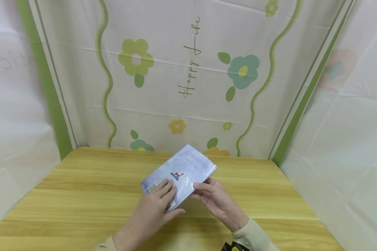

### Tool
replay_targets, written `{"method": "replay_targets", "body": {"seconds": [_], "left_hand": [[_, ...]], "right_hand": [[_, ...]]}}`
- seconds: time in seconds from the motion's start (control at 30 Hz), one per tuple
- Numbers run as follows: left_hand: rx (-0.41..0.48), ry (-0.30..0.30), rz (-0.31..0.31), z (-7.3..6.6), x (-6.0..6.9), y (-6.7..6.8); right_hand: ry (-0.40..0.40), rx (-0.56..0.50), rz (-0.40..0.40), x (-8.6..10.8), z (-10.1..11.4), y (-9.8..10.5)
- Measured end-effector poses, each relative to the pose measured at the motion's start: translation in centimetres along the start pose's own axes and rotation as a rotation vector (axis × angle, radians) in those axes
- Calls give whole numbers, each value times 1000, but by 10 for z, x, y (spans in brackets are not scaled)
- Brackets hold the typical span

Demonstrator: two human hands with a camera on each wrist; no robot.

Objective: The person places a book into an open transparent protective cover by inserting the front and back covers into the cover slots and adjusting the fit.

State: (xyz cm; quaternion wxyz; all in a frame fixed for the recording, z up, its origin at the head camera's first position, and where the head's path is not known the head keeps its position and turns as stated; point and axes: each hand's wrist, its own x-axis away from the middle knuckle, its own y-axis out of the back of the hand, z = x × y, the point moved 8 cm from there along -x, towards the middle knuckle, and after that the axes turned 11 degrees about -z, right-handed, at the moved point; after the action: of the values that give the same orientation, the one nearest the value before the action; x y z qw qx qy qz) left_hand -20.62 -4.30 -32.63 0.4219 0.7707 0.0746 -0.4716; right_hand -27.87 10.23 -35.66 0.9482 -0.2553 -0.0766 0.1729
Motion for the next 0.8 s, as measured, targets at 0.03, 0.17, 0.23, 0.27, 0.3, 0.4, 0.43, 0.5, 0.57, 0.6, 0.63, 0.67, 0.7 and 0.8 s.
{"method": "replay_targets", "body": {"seconds": [0.03, 0.17, 0.23, 0.27, 0.3, 0.4, 0.43, 0.5, 0.57, 0.6, 0.63, 0.67, 0.7, 0.8], "left_hand": [[-2, 7, 12, 0, 0, -1], [-24, 16, 46, -1, 1, -3], [-41, 0, 52, -3, 2, -3], [-53, -17, 56, -6, 2, -3], [-62, -29, 57, -8, 3, -2], [-83, -49, 74, -14, 4, -1], [-92, -54, 80, -16, 4, 0], [-123, -62, 79, -18, 4, 1], [-163, -70, 77, -20, 4, 1], [-187, -75, 76, -21, 5, 1], [-213, -80, 73, -21, 5, 1], [-235, -82, 72, -21, 5, 1], [-253, -85, 70, -22, 5, 1], [-286, -104, 60, -22, 6, 1]], "right_hand": [[2, -5, -6, 0, 0, -1], [6, -13, -46, 1, -2, -4], [8, -17, -57, 2, -4, -6], [10, -19, -61, 2, -4, -7], [11, -22, -66, 2, -4, -8], [15, -34, -72, 3, -5, -11], [18, -37, -74, 4, -5, -13], [23, -42, -74, 4, -4, -15], [28, -41, -71, 4, -4, -17], [29, -38, -70, 5, -4, -18], [31, -35, -69, 5, -4, -20], [32, -32, -66, 5, -3, -21], [33, -30, -64, 5, -3, -22], [27, -32, -52, 5, -3, -24]]}}
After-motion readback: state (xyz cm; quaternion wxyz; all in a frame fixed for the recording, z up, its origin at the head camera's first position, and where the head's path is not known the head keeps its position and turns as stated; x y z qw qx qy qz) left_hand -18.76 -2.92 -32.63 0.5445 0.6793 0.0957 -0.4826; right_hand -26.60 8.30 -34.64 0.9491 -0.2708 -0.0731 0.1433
